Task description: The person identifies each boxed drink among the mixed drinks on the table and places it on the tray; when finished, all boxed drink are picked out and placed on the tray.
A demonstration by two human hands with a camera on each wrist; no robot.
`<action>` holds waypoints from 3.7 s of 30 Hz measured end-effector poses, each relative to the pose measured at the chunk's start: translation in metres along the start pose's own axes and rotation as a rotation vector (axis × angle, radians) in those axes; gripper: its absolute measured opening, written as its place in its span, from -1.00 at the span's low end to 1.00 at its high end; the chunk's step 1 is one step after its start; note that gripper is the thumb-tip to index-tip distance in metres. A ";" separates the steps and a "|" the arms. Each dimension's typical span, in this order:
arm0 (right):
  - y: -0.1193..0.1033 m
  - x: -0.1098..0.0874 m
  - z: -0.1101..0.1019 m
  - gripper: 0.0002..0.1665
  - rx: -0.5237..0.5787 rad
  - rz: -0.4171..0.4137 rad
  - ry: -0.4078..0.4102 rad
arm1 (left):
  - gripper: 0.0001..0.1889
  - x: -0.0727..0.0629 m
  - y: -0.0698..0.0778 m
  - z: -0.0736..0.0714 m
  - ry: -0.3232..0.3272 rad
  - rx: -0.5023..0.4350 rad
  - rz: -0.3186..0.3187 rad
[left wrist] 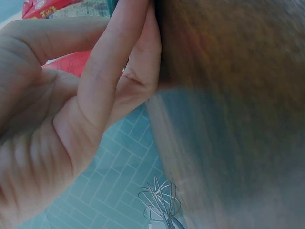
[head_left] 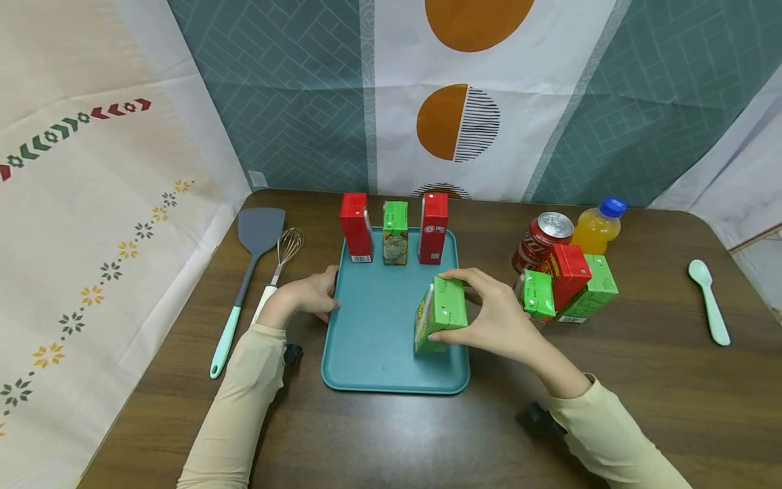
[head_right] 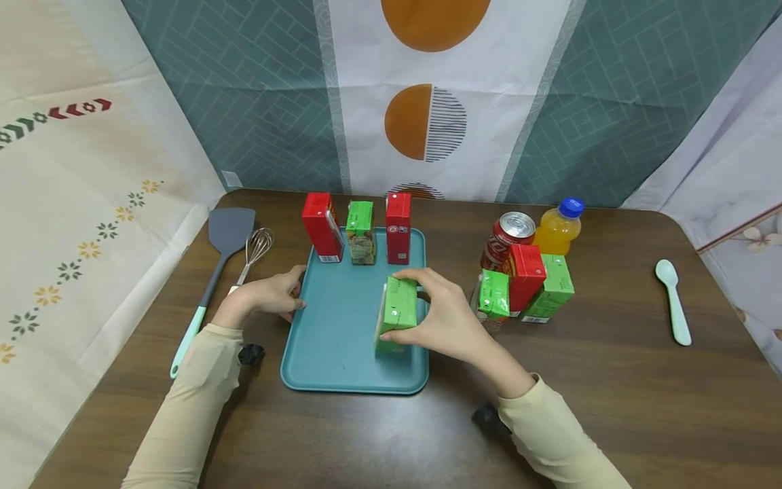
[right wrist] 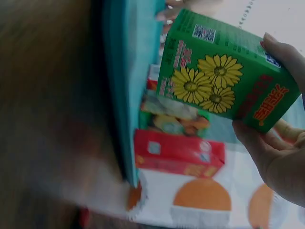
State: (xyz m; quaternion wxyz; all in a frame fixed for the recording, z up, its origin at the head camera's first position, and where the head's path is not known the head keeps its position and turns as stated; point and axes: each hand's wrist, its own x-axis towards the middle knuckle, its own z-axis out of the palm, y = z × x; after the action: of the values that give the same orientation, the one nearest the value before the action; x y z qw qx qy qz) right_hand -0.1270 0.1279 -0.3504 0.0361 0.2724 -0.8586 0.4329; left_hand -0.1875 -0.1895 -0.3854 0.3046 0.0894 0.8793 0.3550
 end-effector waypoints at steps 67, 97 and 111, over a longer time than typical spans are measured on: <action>-0.019 0.118 0.091 -0.07 -0.036 0.066 -0.193 | -0.19 0.004 0.003 -0.002 -0.023 0.042 -0.049; -0.007 0.045 -0.001 -0.27 -0.112 -0.083 -0.238 | -0.22 0.000 -0.002 0.001 0.016 0.018 -0.020; 0.033 -0.018 -0.072 -0.32 -0.256 -0.224 0.078 | -0.20 0.001 0.001 0.001 0.017 0.015 -0.038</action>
State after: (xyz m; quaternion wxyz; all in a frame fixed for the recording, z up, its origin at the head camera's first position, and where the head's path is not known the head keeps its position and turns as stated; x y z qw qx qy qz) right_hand -0.1408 0.2069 -0.3349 0.1521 0.3425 -0.8688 0.3236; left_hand -0.1878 -0.1880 -0.3855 0.3033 0.0720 0.8861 0.3430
